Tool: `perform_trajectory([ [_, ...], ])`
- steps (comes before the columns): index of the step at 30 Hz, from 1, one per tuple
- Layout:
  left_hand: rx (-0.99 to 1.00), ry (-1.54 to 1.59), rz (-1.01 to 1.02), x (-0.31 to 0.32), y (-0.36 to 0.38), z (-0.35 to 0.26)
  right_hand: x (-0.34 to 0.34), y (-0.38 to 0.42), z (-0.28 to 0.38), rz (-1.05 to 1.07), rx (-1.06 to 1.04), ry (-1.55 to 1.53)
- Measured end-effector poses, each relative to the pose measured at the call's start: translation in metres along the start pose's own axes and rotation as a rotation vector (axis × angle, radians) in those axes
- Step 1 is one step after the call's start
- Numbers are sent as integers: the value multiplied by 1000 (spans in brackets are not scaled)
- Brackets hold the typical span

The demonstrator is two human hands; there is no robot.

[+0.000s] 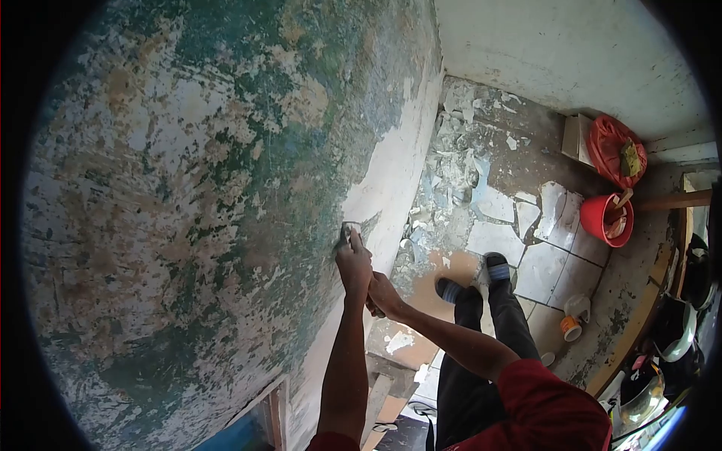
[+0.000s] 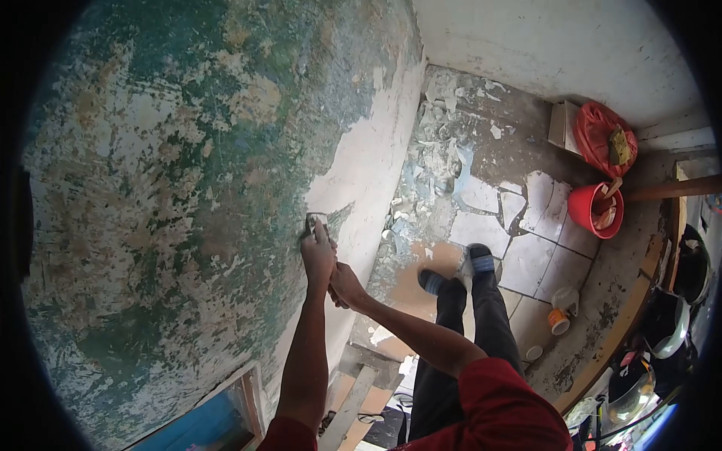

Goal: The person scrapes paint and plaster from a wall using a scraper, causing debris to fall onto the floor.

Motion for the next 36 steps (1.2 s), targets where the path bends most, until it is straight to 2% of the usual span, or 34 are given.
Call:
perform_trajectory([
  [2,61,36,-72,8,7,12,-4,9,-1,-26,1,17],
  [3,-60,108,-45,8,19,14,-7,13,-4,31,62,36],
  [6,118,90,-85,5,11,5,-8,7,-1,59,51,52],
  [7,48,-13,25,4,-4,1,-2,7,13,49,-39,-17],
  [11,4,126,-18,8,9,4,-8,4,-3,14,-13,13],
  [14,-32,38,-39,5,14,2,-7,7,0,5,52,2],
  [15,175,34,-58,3,6,-10,-4,2,8,0,-29,-9],
  [18,138,-17,-7,7,-11,-11,-3,1,24,-45,-98,-18],
  [19,114,142,-65,8,4,-12,-6,6,17,-13,-48,-14],
  [20,-50,206,-23,8,17,-2,-12,13,9,23,10,82],
  [22,-143,193,-58,4,26,-2,-7,20,9,46,51,101],
  [25,56,68,43,1,-6,-15,-2,4,27,19,-28,16],
  [28,150,26,-73,8,-6,-6,-5,6,17,22,5,-28],
  [29,-2,46,-27,4,8,0,-7,10,10,53,85,-22],
  [32,112,17,-22,-3,8,-6,-1,14,21,69,141,-14],
  [33,43,-52,43,-2,-8,-8,0,8,21,69,114,-38],
  [36,25,-36,46,3,-7,-20,-2,0,24,68,48,-62],
])
Point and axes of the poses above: each hand's wrist, its own y-axis away from the middle knuckle, its own x-axis out of the palm, z = x × y, the point moved 1 cm from there along -y, towards the middle knuckle, and after that the axes turned 7 degrees about -y, right-handed, at the moved point
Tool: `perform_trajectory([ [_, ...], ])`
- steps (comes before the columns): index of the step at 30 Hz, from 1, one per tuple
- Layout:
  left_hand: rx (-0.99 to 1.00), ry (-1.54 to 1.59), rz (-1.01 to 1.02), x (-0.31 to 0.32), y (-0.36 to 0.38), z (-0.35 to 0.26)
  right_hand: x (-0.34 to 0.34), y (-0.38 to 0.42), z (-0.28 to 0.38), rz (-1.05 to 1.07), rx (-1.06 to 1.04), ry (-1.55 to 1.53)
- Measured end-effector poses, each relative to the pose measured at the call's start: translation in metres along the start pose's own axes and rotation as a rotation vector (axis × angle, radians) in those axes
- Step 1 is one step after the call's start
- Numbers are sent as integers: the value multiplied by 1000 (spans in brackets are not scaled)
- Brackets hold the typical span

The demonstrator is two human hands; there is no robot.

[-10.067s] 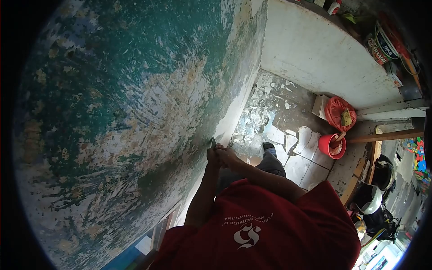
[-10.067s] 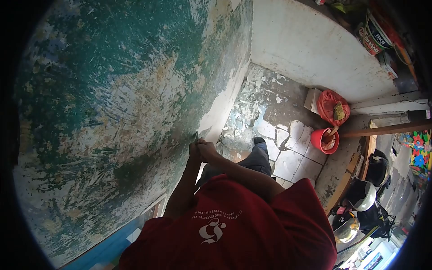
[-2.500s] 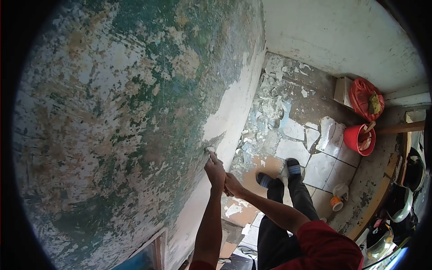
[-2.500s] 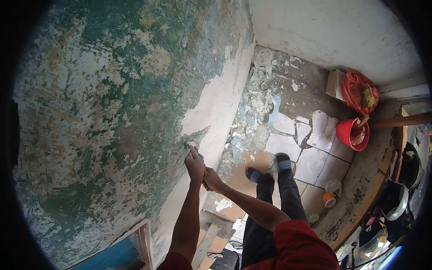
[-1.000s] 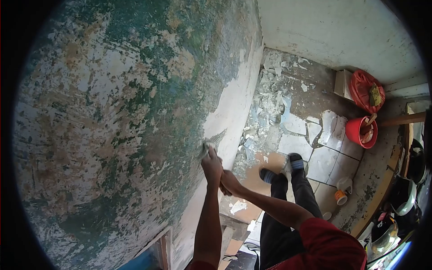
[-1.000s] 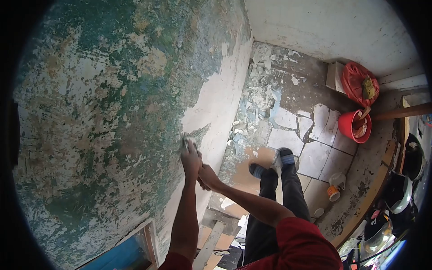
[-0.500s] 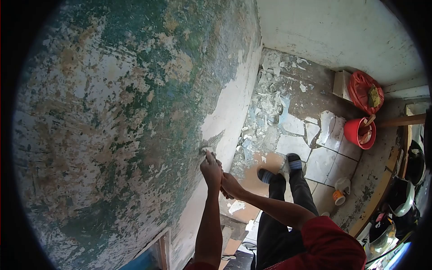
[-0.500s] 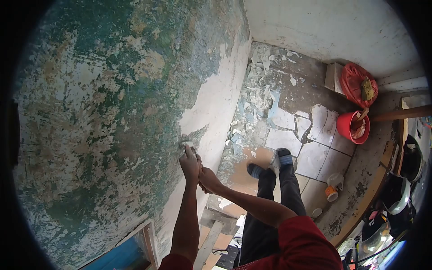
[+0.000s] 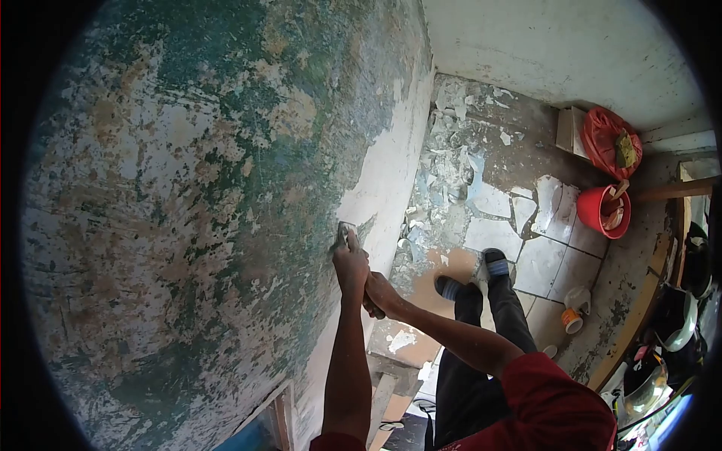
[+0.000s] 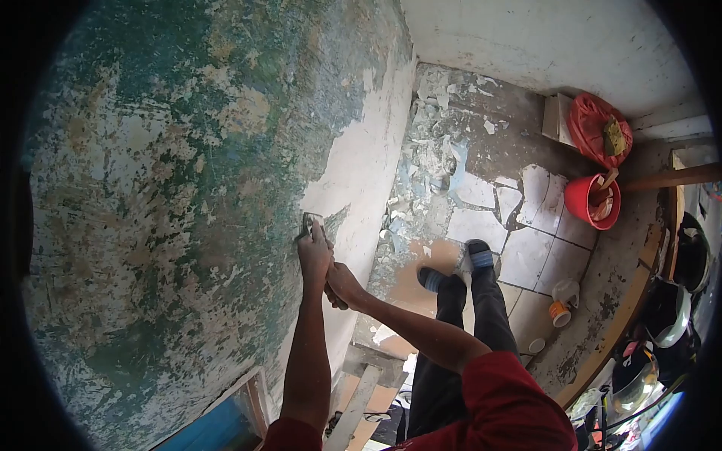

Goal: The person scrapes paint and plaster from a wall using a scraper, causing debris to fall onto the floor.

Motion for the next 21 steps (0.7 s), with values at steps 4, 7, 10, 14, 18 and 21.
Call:
perform_trajectory([
  [4,-326,448,113,0,25,23,-9,35,-1,13,42,66],
  [7,-165,555,72,-4,45,32,-12,42,-16,53,-14,66],
  [10,-83,466,21,4,38,35,-22,22,-38,108,-81,-72],
  [14,32,273,-38,21,17,30,-33,-13,-41,39,-93,-10],
  [18,31,150,-60,27,14,42,-39,-19,-48,39,-53,3],
  [21,31,162,-88,32,12,58,-47,-27,-73,106,-6,20],
])
Point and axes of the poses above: each hand's wrist, its own y-axis away from the middle knuckle, its own x-axis out of the palm, z = x × y, the point moved 1 cm from there along -y, towards the middle knuckle, and after that the axes turned 7 degrees about -y, right-handed, at the moved point
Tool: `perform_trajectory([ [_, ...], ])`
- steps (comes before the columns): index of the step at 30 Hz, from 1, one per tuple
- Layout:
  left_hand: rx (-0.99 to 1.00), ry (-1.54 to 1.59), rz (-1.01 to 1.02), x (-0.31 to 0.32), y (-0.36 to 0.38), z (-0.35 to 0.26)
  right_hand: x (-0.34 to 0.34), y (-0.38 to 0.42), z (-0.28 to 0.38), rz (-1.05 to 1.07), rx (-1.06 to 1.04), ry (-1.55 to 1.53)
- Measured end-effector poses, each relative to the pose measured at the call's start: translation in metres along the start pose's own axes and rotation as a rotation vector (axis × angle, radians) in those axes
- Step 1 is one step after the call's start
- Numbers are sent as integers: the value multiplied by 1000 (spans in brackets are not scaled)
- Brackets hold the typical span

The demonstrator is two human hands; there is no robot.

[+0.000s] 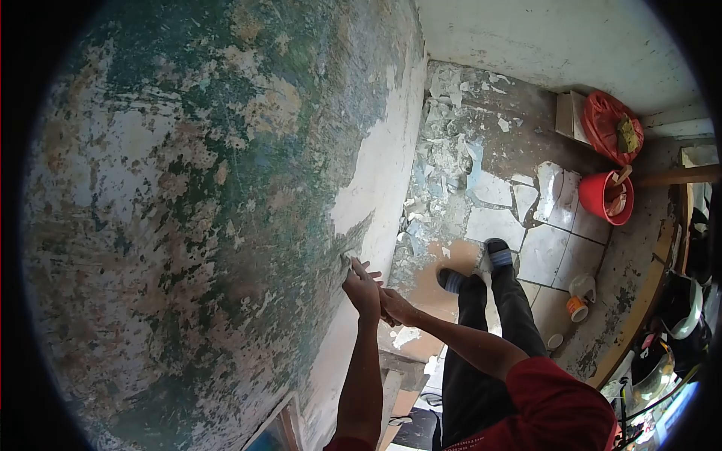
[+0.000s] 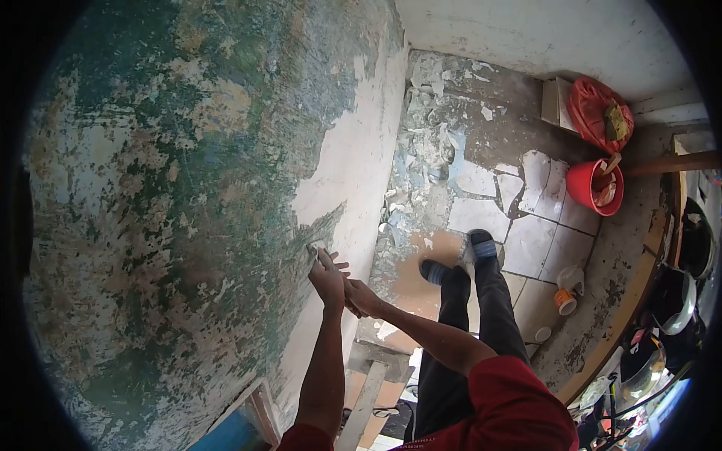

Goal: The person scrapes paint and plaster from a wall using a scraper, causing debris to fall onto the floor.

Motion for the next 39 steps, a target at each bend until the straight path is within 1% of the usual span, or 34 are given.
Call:
perform_trajectory([
  [2,54,-26,18,-1,-5,-20,3,-12,14,-20,-76,-84],
  [3,53,-67,43,0,-10,-17,4,-18,16,-30,-111,-118],
  [4,58,-100,65,3,-17,-14,4,-22,13,-90,-161,-140],
  [5,64,-132,78,4,-22,-13,5,-17,11,-69,-127,-122],
  [6,4,-66,34,5,-13,-8,5,-11,12,-48,-105,-105],
  [7,2,-60,11,3,-5,-2,2,-3,9,-32,-80,-91],
  [8,4,-52,-10,1,2,2,-3,-1,5,-24,9,-29],
  [9,10,-45,-27,3,1,1,-4,-5,15,-26,-36,-21],
  [10,34,35,1,3,-6,-14,0,-9,26,-30,-73,-19],
  [11,58,-48,51,5,-19,-28,4,-12,34,-35,-102,-21],
  [12,80,-132,100,7,-34,-41,11,-15,46,-100,-313,68],
  [13,102,-212,145,9,-41,-48,9,-15,46,-92,-304,23],
  [15,96,-149,79,14,-33,-51,6,-14,52,-69,-295,-55],
  [16,86,-111,39,13,-21,-47,4,-7,46,-70,-370,49],
  [17,81,-71,-1,11,-10,-44,2,-1,41,-61,-251,39],
  [18,27,-52,6,12,-9,-27,-2,3,36,-54,-136,28],
  [19,14,-64,29,11,-11,-26,-2,5,39,-51,-22,14],
  [21,-23,-94,79,10,-16,-22,-5,3,47,-62,-38,39],
  [22,9,-103,97,11,-16,-34,-9,1,51,-81,-15,47],
  [24,36,-132,58,17,-17,-34,-13,-1,51,-108,-2,41],
  [25,48,-144,38,19,-15,-33,-13,-1,41,-117,-5,19],
  [27,24,-129,23,19,-8,-9,-11,1,24,-129,-16,-23],
  [28,19,-123,12,16,-5,3,-10,6,22,-95,-8,42],
  [29,21,-119,3,16,-9,12,-10,0,25,-82,-34,2],
  [30,37,-159,42,15,-15,9,-7,-8,25,-71,-55,-44],
  [31,90,-204,60,16,-27,5,-5,-16,20,-62,-67,-93],
  [32,141,-247,78,21,-44,-2,-2,-29,19,-75,-199,-134],
  [33,191,-288,98,24,-52,-1,-5,-32,17,-76,-214,-138],
  [35,111,-229,43,26,-39,14,-10,-32,19,-67,-239,-129],
  [36,82,-194,11,27,-32,20,-12,-20,16,-28,-192,-104],
  [37,56,-156,-18,28,-27,29,-18,-13,12,-18,-31,12],
  [38,110,-149,-38,30,-33,38,-18,-15,5,-39,-23,7],
  [39,163,-143,-58,29,-34,30,-14,-17,7,-61,-18,-4],
])
Point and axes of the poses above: each hand's wrist, its own y-axis away from the middle knuckle, its own x-axis out of the palm, z = x × y, the point moved 1 cm from there along -y, towards the middle knuckle, and after that the axes turned 7 degrees about -y, right-handed, at the moved point
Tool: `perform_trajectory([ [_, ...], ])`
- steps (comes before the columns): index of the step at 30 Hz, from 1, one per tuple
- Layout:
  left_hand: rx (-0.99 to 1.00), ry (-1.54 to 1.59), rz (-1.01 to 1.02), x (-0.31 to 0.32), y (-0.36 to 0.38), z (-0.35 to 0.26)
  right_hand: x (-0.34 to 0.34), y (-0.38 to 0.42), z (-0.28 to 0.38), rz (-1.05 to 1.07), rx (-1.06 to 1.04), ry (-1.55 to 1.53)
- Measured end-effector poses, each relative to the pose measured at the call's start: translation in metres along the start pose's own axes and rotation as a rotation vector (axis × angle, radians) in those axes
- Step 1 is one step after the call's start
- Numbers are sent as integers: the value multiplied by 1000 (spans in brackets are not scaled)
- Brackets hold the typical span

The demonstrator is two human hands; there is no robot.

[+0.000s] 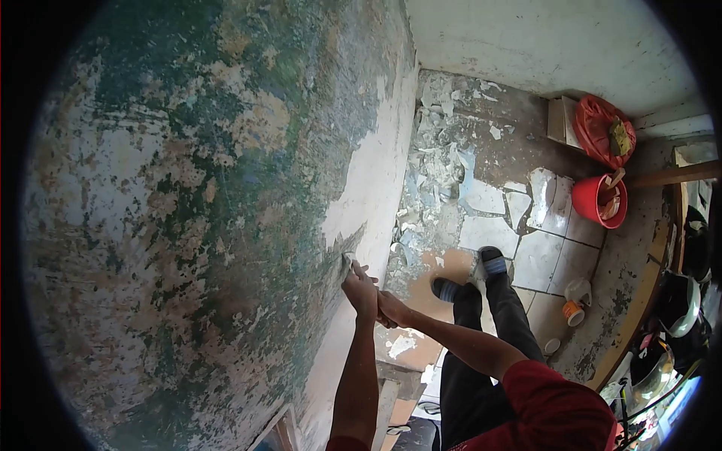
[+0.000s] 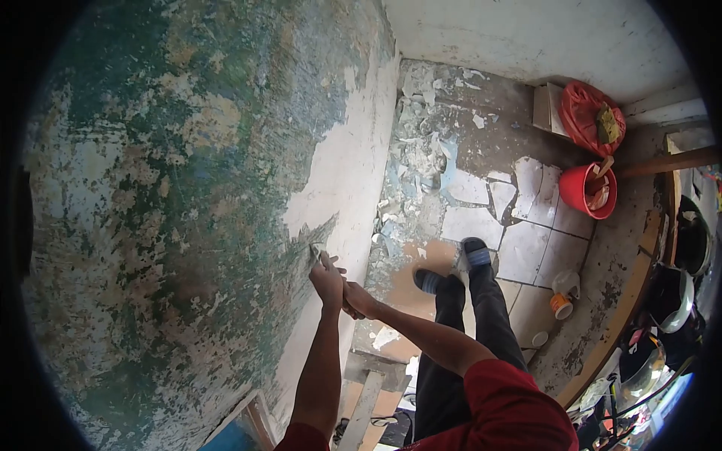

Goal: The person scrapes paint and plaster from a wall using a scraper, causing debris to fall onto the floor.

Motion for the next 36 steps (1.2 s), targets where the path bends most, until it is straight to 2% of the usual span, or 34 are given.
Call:
perform_trajectory([
  [3,6,-73,68,-2,-10,-6,-3,-15,4,35,-97,-36],
  [9,-104,-125,81,-7,5,2,-3,-5,10,62,-75,0],
  [10,-63,-152,106,-8,0,-8,0,-7,10,57,-63,-36],
  [11,-27,-181,129,-7,-15,-19,4,-15,14,114,-209,-91],
  [13,90,-178,118,1,-26,-14,0,-13,8,69,-192,-77],
  [14,13,-94,90,2,-15,-7,-3,-11,10,48,-194,-67],
  [15,-65,-9,67,2,4,2,-7,2,11,37,-25,-52],
  [16,-142,78,44,2,14,-1,-11,5,5,23,-6,142],
  [18,-109,70,64,1,0,-19,-11,7,8,22,33,156],
  [20,-102,53,99,-1,-7,-34,-12,-9,21,35,-110,81],
  [21,-207,12,200,1,-9,-34,-16,-13,20,41,-137,75],
  [24,-153,75,66,11,1,-12,-19,-1,14,-30,-25,64],
  [25,-212,152,40,7,12,-13,-17,12,21,-22,48,163],
  [28,-55,88,-3,-3,4,-37,-11,-2,24,11,-31,116],
  [29,-34,-6,91,2,-17,-28,-9,-12,28,28,-94,28],
  [32,-135,71,73,3,-3,-39,-17,-9,20,-2,-186,94],
  [33,-218,83,105,10,0,-17,-17,3,24,-33,-62,94],
  [36,-93,178,-79,15,2,-4,-14,8,29,-30,-21,187],
])
Point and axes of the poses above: each hand's wrist, its own y-axis away from the middle knuckle, its own x-axis out of the palm, z = x × y, the point moved 1 cm from there along -y, towards the middle knuckle, and after that the axes turned 7 degrees about -y, right-handed, at the moved point
